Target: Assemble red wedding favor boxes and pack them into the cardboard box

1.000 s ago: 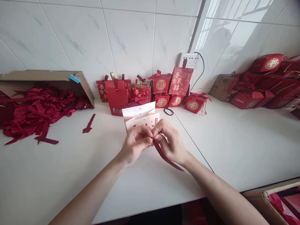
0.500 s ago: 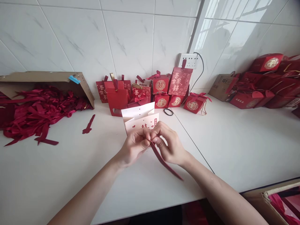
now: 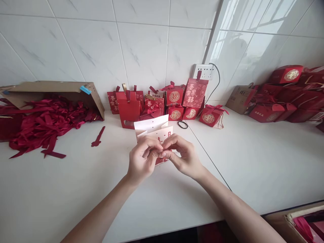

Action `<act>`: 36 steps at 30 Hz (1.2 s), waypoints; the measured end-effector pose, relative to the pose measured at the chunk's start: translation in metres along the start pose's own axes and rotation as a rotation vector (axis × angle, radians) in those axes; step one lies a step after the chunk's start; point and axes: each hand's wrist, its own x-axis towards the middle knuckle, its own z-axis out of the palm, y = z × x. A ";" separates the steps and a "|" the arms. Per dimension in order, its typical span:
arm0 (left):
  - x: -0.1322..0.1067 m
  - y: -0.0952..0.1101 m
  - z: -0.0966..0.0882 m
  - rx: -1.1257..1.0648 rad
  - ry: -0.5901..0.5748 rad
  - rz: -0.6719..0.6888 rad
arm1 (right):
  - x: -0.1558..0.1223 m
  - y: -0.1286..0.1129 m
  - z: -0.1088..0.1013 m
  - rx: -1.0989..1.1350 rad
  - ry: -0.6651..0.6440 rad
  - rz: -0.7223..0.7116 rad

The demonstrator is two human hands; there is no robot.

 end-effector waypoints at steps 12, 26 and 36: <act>-0.004 0.003 -0.006 0.256 -0.039 0.333 | 0.006 0.006 -0.011 -0.056 0.122 -0.054; 0.016 -0.023 -0.028 -0.080 0.200 -0.312 | 0.011 0.068 -0.065 -1.172 -0.175 0.612; 0.013 -0.026 -0.026 -0.016 0.143 -0.392 | 0.013 0.077 -0.057 -1.148 -0.161 0.613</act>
